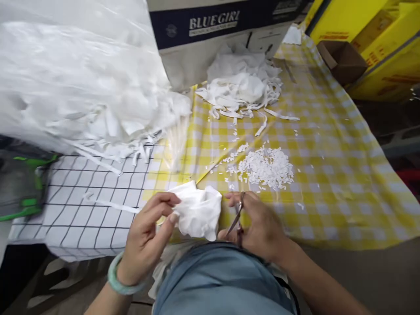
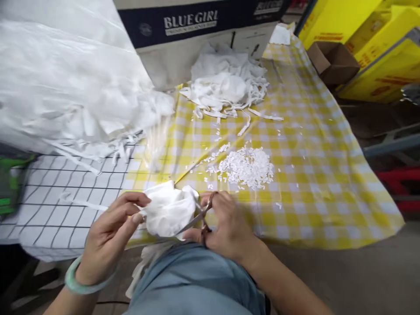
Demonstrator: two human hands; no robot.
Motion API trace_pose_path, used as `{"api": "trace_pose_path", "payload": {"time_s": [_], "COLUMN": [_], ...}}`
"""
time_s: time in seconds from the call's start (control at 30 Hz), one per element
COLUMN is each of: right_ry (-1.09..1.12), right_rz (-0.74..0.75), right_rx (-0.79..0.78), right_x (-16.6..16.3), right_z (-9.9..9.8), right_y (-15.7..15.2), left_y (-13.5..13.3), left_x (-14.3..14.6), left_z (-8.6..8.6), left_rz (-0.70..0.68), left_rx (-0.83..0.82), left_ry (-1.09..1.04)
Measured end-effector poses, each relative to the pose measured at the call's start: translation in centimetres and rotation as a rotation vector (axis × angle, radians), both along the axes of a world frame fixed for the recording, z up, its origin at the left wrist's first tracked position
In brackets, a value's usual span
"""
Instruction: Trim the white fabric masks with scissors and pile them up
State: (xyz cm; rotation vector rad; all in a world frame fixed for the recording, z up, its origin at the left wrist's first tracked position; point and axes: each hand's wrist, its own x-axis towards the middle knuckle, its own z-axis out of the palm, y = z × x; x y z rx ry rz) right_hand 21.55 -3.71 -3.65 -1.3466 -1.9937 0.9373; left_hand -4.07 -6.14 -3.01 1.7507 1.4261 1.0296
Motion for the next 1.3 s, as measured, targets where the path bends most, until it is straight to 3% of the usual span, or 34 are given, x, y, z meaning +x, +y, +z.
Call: {"api": "trace_pose_path", "payload": {"time_s": [0.1, 0.23, 0.3, 0.37, 0.47, 0.6, 0.67, 0.73, 0.8, 0.87, 0.93, 1.03, 1.1, 1.2, 1.3], "right_ry": [-0.008, -0.068, 0.091, 0.323, 0.575, 0.563, 0.486, 0.32, 0.167, 0.107, 0.079, 0.038, 0.017, 0.034, 0.184], "right_rz": [0.192, 0.356, 0.34, 0.254, 0.13, -0.085, -0.246, -0.397, -0.473, -0.478, -0.393, -0.169, -0.099, -0.084, -0.088], "right_rx": [0.107, 0.016, -0.085, -0.163, -0.143, 0.141, 0.299, 0.411, 0.406, 0.348, 0.253, 0.062, -0.014, -0.039, -0.076], "right_x": [-4.2, -9.2, -10.2, -10.2, -8.7, -6.1, -4.6, -2.9, -1.0, 0.2, 0.4, -1.3, -2.6, -4.4, -5.7], "right_z": [-1.1, -1.3, 0.1, 2.5, 7.1, 13.2, 15.4, 16.5, 16.0, 13.9, 10.5, 5.3, 2.7, 0.3, -1.0], "right_y": [0.1, 0.5, 1.3, 2.8, 7.2, 17.4, 23.3, 28.3, 31.1, 31.3, 29.0, 22.8, 18.6, 14.4, 12.8], "left_y": [-2.1, -2.5, -1.2, 1.2, 7.2, 19.3, 25.5, 30.2, 32.3, 31.9, 29.6, 24.7, 21.4, 17.3, 14.5], "left_x": [-3.1, -3.3, -2.8, -2.3, -0.6, 3.7, 6.0, 7.7, 8.9, 9.6, 10.1, 10.8, 11.1, 10.5, 7.2], "left_z": [-1.1, -2.1, -0.9, 1.6, 7.0, 14.0, 16.2, 17.1, 16.1, 13.4, 9.6, 3.9, 1.2, -0.9, -1.0], "left_rz": [0.082, -0.067, -0.122, -0.129, -0.062, 0.028, 0.057, 0.03, 0.008, -0.011, -0.035, -0.034, 0.007, 0.07, 0.128], "left_rx": [-0.002, -0.058, 0.036, 0.151, 0.314, 0.444, 0.462, 0.44, 0.392, 0.337, 0.268, 0.153, 0.112, 0.099, 0.086], "left_ry": [0.285, 0.338, 0.263, 0.185, 0.121, 0.031, -0.085, -0.098, -0.089, -0.082, -0.082, -0.083, -0.067, -0.024, 0.046]}}
